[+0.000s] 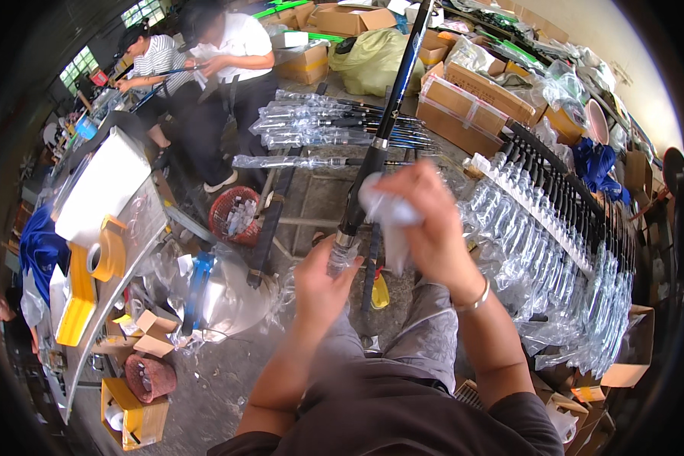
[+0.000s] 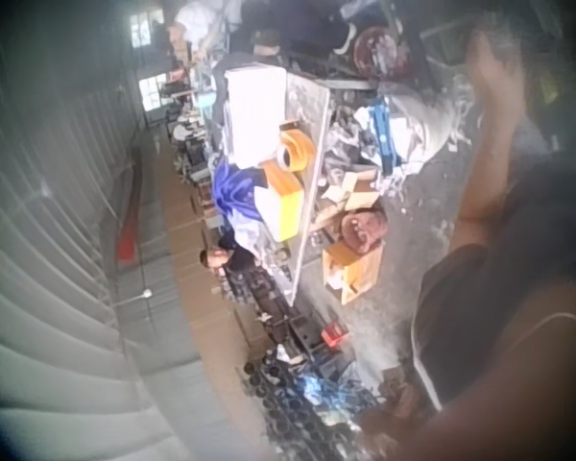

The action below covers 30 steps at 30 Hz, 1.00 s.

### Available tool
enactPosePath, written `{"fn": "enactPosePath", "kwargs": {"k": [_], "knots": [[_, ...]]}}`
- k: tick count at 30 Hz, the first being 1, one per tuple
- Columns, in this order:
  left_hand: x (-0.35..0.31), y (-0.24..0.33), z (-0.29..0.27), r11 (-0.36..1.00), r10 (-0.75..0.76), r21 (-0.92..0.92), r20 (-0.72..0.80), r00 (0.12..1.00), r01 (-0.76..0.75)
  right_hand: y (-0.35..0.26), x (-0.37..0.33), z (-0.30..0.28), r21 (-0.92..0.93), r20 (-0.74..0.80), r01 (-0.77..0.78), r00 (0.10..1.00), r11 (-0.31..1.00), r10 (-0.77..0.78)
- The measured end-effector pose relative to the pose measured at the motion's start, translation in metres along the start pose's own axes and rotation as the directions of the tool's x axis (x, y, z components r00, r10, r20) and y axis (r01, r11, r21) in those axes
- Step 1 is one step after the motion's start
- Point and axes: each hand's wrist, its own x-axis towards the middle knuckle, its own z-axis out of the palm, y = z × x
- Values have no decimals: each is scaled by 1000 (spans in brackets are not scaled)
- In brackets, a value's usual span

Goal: The person picks up a long, thin rod from a rack and wipes it with a white cloth. They rotate the rod to clean different sections, then place it back on the rack. This process is repeated for several rods.

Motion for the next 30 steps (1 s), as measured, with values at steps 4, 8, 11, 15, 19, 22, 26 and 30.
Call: {"fn": "enactPosePath", "kwargs": {"k": [4, 8, 11, 15, 19, 22, 26, 30], "knots": [[-1, 7, 2, 999, 36, -20, 32, 999, -35, 24, -4, 12, -112, -138, -1, 990, 994, -15], [4, 1, 4, 994, 107, -33, -15, 994, -108, 3, -40, 26, 60, 248, -28, 969, 998, 13], [4, -1, 3, 997, 48, -53, -4, 999, -48, 0, -21, 4, 115, 234, -79, 971, 990, 50], [3, 3, 5, 985, 156, 85, -29, 987, -153, 8, 17, -13, -152, -77, -34, 997, 988, 23], [6, -1, 5, 931, 322, 211, -89, 943, -298, 9, -11, 13, -247, -21, 48, 998, 968, -55], [3, 0, 1, 916, 288, 310, -67, 955, -254, -5, -34, 18, 18, 392, -56, 919, 998, 45], [3, 1, -1, 879, 317, 406, -102, 943, -251, -4, 6, 4, -225, -14, -2, 1000, 974, -1], [5, 4, 3, 868, 386, 396, -154, 910, -301, 6, 7, 10, -495, -19, 34, 999, 868, -50]]}}
